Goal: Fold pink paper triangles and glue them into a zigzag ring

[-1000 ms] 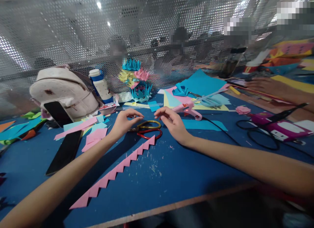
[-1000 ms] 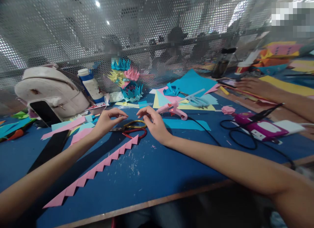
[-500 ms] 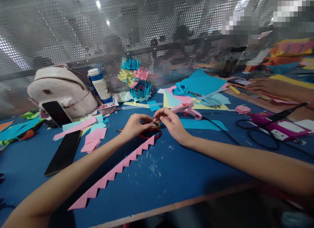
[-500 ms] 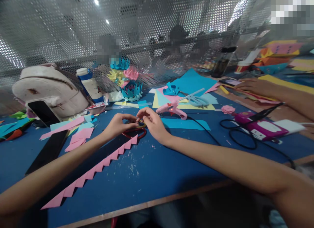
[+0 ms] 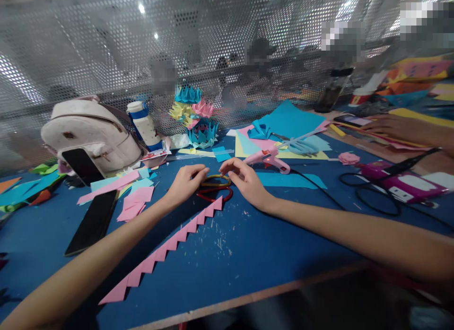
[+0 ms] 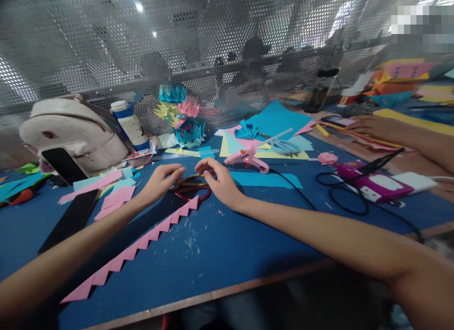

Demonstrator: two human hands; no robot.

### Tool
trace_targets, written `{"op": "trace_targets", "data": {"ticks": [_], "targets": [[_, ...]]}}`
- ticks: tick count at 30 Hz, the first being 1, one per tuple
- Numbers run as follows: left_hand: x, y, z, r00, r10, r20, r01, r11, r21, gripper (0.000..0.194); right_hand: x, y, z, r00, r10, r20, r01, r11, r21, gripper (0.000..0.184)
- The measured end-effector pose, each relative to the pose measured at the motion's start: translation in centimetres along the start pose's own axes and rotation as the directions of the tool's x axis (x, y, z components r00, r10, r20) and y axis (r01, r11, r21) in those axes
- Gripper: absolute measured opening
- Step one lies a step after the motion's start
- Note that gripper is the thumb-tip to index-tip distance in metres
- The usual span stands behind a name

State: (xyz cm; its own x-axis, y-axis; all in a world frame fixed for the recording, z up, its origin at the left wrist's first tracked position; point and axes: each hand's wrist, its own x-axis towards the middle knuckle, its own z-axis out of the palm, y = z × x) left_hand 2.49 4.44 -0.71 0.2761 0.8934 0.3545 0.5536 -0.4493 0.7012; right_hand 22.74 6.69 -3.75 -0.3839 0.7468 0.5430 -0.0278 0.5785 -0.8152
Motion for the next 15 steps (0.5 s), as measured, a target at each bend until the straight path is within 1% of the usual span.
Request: {"op": "trace_targets", "data": {"ticks": [4,6,8,11,13,15], "targets": [[-0.6,-0.2,-0.5,0.998,-0.027,-0.061,0.024,0.998,-0.056,0.051,0.1,0.1,-0.1,1.0,0.004,-0.002,-0.004,1.0,-0.009,0.017],[-0.8,-0.1,-0.9,0.997,-0.024,-0.073,0.017,0.995,-0.094,0.048,0.1,0.3,-0.1,1.0,0.006,0.001,-0.006,1.0,-0.006,0.017],[-0.9,0.1,-1.2,0.998,-0.011,-0.067,0.002,0.991,-0.132,0.04,0.1,0.4,-0.1,1.0,0.005,0.001,-0.005,1.0,-0.004,0.017],[-1.0,0.5,-1.5,1.0,0.009,-0.025,-0.013,0.984,-0.175,0.031,0.1,0.5,-0.2,1.0,0.002,-0.002,-0.002,1.0,-0.005,0.016],[-1.2,0.8,-1.4,0.999,0.024,0.032,-0.017,0.98,-0.2,0.028,0.1,0.5,-0.1,1.0,-0.002,-0.004,0.002,1.0,-0.008,0.016],[-1.4,1.6,-0.9,0.993,0.051,0.11,-0.022,0.968,-0.251,0.018,0.1,0.5,-0.1,1.0,-0.007,-0.004,0.007,1.0,-0.007,0.015]]}}
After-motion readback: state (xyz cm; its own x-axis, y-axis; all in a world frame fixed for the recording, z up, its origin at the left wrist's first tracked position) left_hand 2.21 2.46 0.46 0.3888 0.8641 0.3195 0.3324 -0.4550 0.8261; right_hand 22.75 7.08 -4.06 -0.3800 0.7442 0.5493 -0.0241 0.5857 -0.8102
